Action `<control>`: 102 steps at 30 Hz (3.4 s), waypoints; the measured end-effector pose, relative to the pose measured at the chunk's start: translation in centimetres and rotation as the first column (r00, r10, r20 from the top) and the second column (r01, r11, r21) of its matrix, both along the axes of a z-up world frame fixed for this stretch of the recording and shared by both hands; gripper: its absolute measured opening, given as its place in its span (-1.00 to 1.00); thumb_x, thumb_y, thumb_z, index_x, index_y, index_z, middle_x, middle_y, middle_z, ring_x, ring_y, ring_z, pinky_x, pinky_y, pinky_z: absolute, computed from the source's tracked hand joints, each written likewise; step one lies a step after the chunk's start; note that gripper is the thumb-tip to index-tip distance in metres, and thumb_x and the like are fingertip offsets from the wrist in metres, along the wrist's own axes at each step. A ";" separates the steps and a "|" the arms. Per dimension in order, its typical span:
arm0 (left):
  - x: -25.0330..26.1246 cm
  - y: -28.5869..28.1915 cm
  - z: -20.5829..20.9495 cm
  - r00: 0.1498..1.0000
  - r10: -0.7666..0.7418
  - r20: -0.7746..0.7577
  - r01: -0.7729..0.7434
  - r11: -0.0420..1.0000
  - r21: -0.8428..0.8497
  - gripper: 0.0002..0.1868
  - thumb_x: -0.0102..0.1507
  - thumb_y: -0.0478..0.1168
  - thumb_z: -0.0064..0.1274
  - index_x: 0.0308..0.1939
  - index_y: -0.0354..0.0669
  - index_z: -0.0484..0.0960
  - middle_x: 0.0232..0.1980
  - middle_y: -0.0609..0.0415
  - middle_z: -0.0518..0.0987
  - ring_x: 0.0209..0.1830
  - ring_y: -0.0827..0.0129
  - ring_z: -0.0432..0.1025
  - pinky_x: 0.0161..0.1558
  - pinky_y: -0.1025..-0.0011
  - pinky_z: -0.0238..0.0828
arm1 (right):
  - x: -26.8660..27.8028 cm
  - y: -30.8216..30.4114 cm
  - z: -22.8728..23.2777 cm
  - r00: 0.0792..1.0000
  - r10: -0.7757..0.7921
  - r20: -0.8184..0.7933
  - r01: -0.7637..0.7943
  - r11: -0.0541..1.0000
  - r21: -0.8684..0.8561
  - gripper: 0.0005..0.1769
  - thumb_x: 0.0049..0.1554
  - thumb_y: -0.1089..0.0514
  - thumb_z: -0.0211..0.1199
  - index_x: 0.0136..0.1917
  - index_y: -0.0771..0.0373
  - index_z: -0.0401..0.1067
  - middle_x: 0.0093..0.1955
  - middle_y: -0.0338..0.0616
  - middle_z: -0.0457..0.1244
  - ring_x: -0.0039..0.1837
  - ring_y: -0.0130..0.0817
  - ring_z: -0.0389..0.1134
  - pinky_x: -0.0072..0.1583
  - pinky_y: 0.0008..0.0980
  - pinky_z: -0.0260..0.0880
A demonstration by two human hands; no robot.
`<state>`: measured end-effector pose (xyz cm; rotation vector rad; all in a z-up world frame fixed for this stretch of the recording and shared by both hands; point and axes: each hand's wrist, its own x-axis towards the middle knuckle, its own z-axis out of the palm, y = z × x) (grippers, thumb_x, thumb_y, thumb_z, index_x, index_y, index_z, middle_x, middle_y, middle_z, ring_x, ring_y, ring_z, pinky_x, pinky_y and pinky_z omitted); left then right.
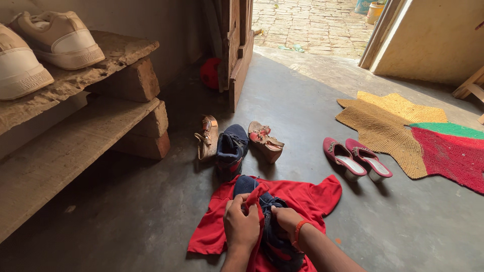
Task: The person wipes a white sneaker with a red cloth, then places it on a wooden shelf. They then pick up a blue sneaker and begin wiping it with the same cloth.
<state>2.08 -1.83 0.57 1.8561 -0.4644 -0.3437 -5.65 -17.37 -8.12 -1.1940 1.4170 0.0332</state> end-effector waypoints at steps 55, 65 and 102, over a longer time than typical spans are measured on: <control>-6.3 0.3 -1.9 0.711 -0.563 0.423 0.611 0.791 0.025 -0.83 0.15 -0.31 0.24 -0.17 -0.16 0.72 -0.13 -0.04 0.49 -0.07 0.08 0.52 -0.07 0.18 0.49 | -13.1 -4.1 -2.2 0.907 -0.085 0.411 -0.085 0.921 0.379 -0.84 0.24 0.17 0.30 -0.08 0.32 0.47 -0.28 -0.14 0.33 -0.36 -0.44 0.28 -0.28 -0.47 0.35; -8.7 -0.8 -6.7 0.383 -0.673 0.633 0.771 0.610 0.181 -0.85 0.12 -0.37 0.19 -0.25 -0.08 0.74 -0.14 0.05 0.54 -0.05 0.11 0.45 0.05 0.21 0.45 | -13.1 -4.4 -4.9 0.989 0.064 0.131 -0.071 0.996 0.047 -0.61 0.28 -0.12 0.16 -0.05 0.21 0.61 -0.17 -0.15 0.45 -0.21 -0.42 0.40 -0.12 -0.35 0.40; -5.0 0.4 -1.3 0.667 -0.592 0.453 0.607 0.784 0.129 -0.82 0.17 -0.41 0.14 -0.20 -0.11 0.75 -0.10 0.01 0.55 -0.04 0.11 0.45 0.04 0.19 0.41 | -10.2 -4.5 2.5 0.795 0.503 -0.339 -0.604 0.605 -0.520 -0.40 0.15 -0.37 0.11 -0.01 0.23 0.47 -0.15 -0.02 0.42 -0.09 -0.24 0.44 0.02 -0.27 0.41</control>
